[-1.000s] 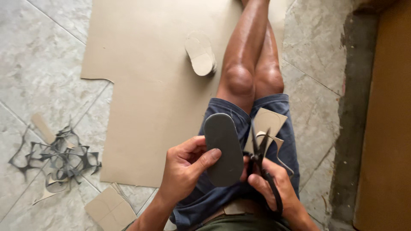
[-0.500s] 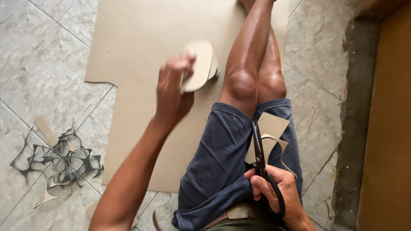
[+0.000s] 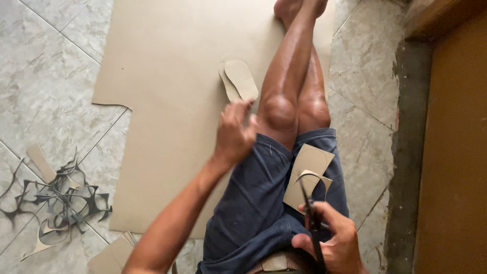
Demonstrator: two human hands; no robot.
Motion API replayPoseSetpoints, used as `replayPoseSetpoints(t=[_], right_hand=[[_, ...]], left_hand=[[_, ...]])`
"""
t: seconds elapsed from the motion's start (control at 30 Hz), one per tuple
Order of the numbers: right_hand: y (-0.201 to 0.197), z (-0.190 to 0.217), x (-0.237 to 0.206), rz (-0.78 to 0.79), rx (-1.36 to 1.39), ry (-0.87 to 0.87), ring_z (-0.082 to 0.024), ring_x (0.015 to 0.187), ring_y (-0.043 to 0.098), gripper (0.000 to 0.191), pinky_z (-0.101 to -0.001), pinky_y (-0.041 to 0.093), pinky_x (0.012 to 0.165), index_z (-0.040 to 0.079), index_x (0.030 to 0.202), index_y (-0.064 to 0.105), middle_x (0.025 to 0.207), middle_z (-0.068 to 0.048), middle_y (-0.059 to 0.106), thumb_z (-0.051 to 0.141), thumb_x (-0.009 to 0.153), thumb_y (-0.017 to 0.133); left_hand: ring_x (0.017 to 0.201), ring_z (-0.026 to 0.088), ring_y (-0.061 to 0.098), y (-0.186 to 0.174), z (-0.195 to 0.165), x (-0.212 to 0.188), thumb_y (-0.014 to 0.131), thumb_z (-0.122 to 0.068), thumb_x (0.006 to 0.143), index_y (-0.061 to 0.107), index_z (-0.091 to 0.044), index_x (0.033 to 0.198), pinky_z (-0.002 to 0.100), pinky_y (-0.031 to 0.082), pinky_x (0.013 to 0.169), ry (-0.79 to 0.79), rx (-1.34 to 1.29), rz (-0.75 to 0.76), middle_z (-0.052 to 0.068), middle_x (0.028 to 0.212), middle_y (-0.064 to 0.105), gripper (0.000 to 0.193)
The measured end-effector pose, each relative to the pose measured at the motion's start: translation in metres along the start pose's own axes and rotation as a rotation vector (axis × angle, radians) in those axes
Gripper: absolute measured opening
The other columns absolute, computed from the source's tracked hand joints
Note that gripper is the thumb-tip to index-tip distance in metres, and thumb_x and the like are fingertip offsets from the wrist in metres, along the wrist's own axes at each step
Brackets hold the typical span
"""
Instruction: The person sits on the floor and cuts insole shapes from a large sheet of insole board using scissors, following drawn outlines. They cut one insole at a time, trim along the curved lines, set finished insoles on a growing stack, and pick up new marked blanks to continue cutting.
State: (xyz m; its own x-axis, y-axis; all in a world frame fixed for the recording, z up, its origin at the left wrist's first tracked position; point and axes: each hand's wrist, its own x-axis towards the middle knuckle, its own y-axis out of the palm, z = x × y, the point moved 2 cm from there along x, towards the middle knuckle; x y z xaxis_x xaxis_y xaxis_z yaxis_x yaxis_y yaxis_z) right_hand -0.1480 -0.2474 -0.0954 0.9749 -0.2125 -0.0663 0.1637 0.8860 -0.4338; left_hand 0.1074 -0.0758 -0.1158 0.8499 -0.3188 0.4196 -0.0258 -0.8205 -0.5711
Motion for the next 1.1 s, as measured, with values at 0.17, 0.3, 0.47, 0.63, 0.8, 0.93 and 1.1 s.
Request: replayPoseSetpoints(t=[0.17,0.3,0.47,0.63,0.8,0.93,1.1], right_hand=[[-0.007,0.005,-0.009,-0.135,0.364,-0.111,-0.011,0.078,0.057,0.079,-0.0226,0.045,0.068,-0.007,0.125,0.066,0.086,-0.004,0.062,0.048,0.073,0.089],[-0.017,-0.001,-0.017,-0.308,0.253,-0.187,-0.010,0.082,0.062,0.083,-0.0216,0.047,0.073,-0.006,0.125,0.069,0.087,-0.003,0.065,0.059,0.074,0.083],[-0.019,-0.003,-0.014,-0.408,0.265,-0.244,-0.013,0.085,0.063,0.073,-0.0247,0.051,0.078,-0.007,0.126,0.067,0.089,-0.004,0.065,0.053,0.086,0.080],[-0.025,0.000,-0.005,-0.420,0.350,-0.183,-0.017,0.079,0.063,0.054,-0.0285,0.051,0.072,-0.008,0.121,0.066,0.085,-0.007,0.065,0.040,0.097,0.075],[-0.034,-0.013,0.003,-0.376,0.549,0.024,-0.020,0.070,0.061,0.052,-0.0324,0.050,0.064,-0.008,0.111,0.068,0.078,-0.010,0.062,0.044,0.105,0.063],[-0.016,-0.035,0.015,0.058,1.365,0.270,-0.023,0.074,0.067,0.058,-0.0340,0.052,0.066,-0.002,0.113,0.067,0.084,-0.011,0.070,0.053,0.099,0.053],[-0.020,-0.046,0.015,0.100,1.149,0.280,-0.021,0.079,0.066,0.029,-0.0313,0.050,0.071,-0.008,0.104,0.065,0.090,-0.012,0.071,0.019,0.096,0.061]], left_hand=[[0.086,0.029,0.061,-0.003,-0.089,-0.075,0.069,-0.017,0.091,0.065,-0.008,0.096,0.042,0.044,0.082,0.252,-0.001,0.240,0.010,0.087,0.064,0.010],[0.081,0.027,0.058,0.014,-0.110,-0.092,0.070,-0.041,0.092,0.066,0.002,0.121,0.040,0.043,0.077,0.346,0.180,0.337,0.012,0.085,0.063,0.052],[0.076,0.027,0.059,0.036,-0.110,-0.095,0.070,-0.051,0.079,0.058,0.006,0.133,0.039,0.043,0.072,0.305,0.285,0.399,0.014,0.083,0.064,0.079],[0.083,0.029,0.067,0.025,-0.107,-0.086,0.070,-0.029,0.086,0.059,0.001,0.139,0.041,0.052,0.079,0.014,0.070,0.511,0.015,0.091,0.070,0.062],[0.091,0.027,0.077,-0.029,-0.101,-0.086,0.072,-0.008,0.091,0.067,-0.005,0.123,0.039,0.062,0.080,-0.180,-0.525,0.277,0.012,0.104,0.076,0.032],[0.114,0.031,0.071,-0.061,-0.111,-0.087,0.069,0.005,0.090,0.066,-0.001,0.121,0.041,0.059,0.097,0.410,-0.429,0.270,0.014,0.124,0.070,0.032],[0.120,0.033,0.066,-0.078,-0.114,-0.079,0.075,-0.002,0.078,0.068,0.000,0.112,0.046,0.054,0.101,0.588,-0.176,0.258,0.015,0.126,0.067,0.034]])
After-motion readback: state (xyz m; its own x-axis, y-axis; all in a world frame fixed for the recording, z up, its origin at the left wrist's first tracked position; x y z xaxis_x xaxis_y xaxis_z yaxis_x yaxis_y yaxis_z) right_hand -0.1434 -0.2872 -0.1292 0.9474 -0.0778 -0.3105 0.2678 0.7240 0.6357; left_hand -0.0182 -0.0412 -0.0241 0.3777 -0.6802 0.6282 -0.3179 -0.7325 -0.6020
